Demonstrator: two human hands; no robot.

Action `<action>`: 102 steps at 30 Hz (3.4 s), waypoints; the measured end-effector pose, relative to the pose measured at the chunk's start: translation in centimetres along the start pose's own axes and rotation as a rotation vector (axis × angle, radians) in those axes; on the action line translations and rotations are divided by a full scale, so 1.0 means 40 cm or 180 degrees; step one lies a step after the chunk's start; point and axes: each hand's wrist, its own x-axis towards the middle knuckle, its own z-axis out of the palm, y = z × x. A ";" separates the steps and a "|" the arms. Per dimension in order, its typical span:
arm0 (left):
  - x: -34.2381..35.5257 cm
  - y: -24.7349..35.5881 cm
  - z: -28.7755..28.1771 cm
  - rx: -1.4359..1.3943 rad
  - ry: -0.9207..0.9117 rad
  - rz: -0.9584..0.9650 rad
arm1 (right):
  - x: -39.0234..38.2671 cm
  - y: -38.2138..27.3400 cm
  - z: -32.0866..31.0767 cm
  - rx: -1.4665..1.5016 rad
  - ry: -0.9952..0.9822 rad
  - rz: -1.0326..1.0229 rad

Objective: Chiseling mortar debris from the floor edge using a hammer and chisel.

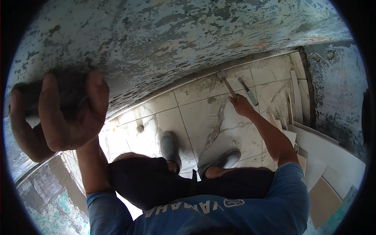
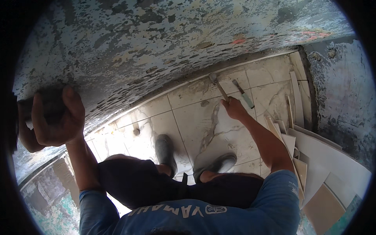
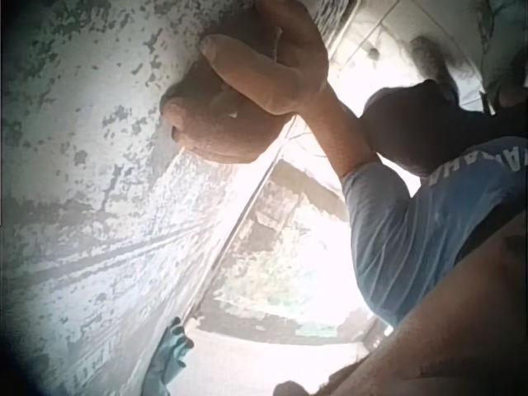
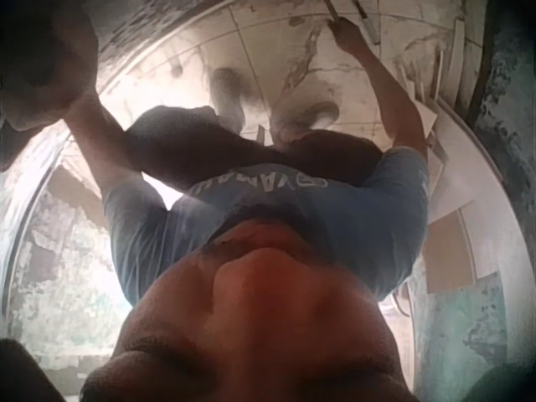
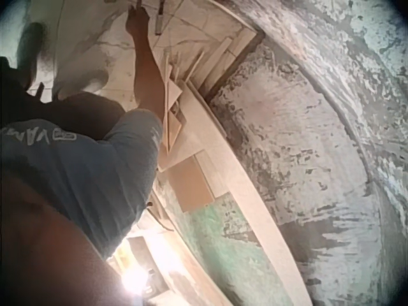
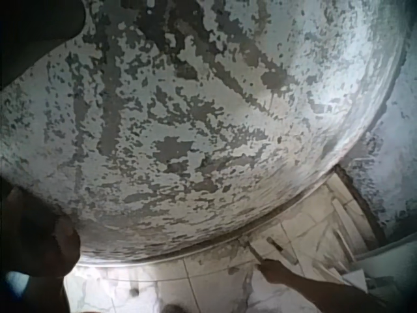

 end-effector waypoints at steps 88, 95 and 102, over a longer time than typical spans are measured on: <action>-0.291 1.114 0.333 -0.7303 -0.3088 -0.7466 | -0.005 -0.045 0.149 0.0751 0.1478 0.0994; -0.287 1.092 0.342 -0.7416 -0.3834 -0.6520 | 0.007 -0.065 0.193 0.1506 0.1745 0.1147; -0.267 1.082 0.342 -0.7626 -0.4093 -0.5073 | 0.044 -0.114 0.243 0.3838 0.1689 0.0769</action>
